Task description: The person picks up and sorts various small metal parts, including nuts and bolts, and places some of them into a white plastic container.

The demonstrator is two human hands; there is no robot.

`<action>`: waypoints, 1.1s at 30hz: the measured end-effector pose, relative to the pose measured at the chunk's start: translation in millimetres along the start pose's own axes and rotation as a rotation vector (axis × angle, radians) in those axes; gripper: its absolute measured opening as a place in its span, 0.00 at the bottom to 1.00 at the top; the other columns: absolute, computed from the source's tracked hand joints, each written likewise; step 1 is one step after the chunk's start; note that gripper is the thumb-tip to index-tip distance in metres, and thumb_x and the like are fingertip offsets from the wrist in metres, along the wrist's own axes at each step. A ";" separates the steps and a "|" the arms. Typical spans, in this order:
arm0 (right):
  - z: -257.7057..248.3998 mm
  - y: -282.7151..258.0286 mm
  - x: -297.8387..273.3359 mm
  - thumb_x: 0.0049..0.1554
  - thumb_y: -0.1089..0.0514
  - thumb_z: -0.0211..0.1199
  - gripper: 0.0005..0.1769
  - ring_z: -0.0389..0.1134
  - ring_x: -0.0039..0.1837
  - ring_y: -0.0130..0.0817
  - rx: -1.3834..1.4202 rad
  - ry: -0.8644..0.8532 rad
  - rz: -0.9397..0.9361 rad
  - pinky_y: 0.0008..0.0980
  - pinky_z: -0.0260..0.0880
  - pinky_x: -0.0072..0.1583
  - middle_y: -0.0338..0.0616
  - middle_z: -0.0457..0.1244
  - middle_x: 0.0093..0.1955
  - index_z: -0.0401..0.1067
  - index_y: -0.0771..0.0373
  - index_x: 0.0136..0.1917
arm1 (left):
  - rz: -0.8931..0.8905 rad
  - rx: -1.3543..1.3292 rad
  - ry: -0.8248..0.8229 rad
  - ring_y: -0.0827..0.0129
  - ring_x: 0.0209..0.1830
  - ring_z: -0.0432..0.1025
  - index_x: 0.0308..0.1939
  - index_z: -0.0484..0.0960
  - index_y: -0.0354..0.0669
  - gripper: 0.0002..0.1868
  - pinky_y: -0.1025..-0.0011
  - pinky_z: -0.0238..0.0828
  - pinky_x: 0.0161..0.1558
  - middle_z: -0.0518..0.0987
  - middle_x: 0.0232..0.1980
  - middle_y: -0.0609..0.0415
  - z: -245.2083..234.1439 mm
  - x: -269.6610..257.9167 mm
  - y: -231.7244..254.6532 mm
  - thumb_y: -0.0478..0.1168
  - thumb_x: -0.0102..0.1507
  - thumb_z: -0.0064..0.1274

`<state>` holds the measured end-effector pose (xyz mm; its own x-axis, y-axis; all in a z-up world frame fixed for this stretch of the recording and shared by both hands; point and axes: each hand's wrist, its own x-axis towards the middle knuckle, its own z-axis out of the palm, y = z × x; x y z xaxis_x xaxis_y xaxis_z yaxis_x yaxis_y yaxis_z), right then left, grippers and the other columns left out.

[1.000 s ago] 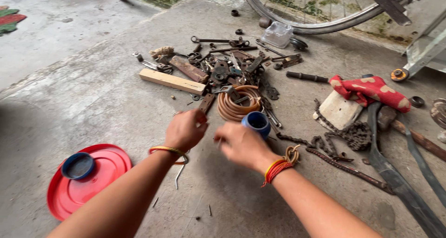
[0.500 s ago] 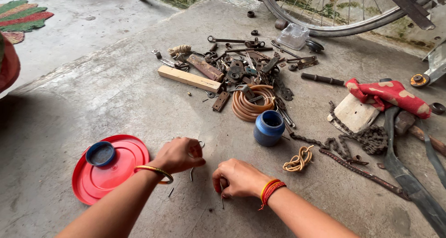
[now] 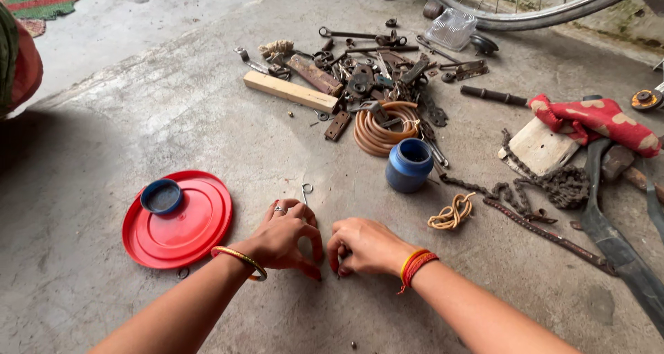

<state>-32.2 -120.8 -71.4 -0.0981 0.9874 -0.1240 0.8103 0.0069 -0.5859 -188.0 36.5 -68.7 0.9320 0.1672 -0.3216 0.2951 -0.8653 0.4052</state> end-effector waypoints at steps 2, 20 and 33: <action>3.0 1.8 0.8 0.40 0.60 0.74 0.07 0.71 0.47 0.34 0.009 0.010 -0.008 0.37 0.72 0.48 0.37 0.64 0.40 0.81 0.50 0.34 | -0.003 0.020 0.028 0.55 0.75 0.46 0.33 0.90 0.66 0.18 0.44 0.31 0.76 0.67 0.62 0.62 7.0 -1.8 0.8 0.60 0.42 0.73; 15.5 7.5 -4.6 0.44 0.57 0.74 0.09 0.64 0.58 0.41 -0.065 0.079 0.027 0.41 0.67 0.59 0.41 0.64 0.48 0.78 0.58 0.40 | -0.011 0.116 -0.027 0.47 0.81 0.31 0.31 0.90 0.55 0.12 0.22 0.28 0.71 0.58 0.73 0.58 -1.3 -10.0 49.4 0.48 0.44 0.69; -8.3 16.2 -6.2 0.53 0.61 0.64 0.06 0.70 0.54 0.46 -0.011 0.083 0.164 0.42 0.70 0.55 0.45 0.68 0.48 0.73 0.62 0.45 | 0.012 0.153 0.062 0.50 0.81 0.37 0.33 0.89 0.50 0.11 0.28 0.27 0.74 0.65 0.69 0.56 -12.2 6.5 50.0 0.48 0.51 0.63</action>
<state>-13.7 -125.5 -73.4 0.0835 0.9851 -0.1502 0.8181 -0.1539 -0.5542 -164.6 0.1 -40.1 0.9478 0.1813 -0.2622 0.2527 -0.9286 0.2718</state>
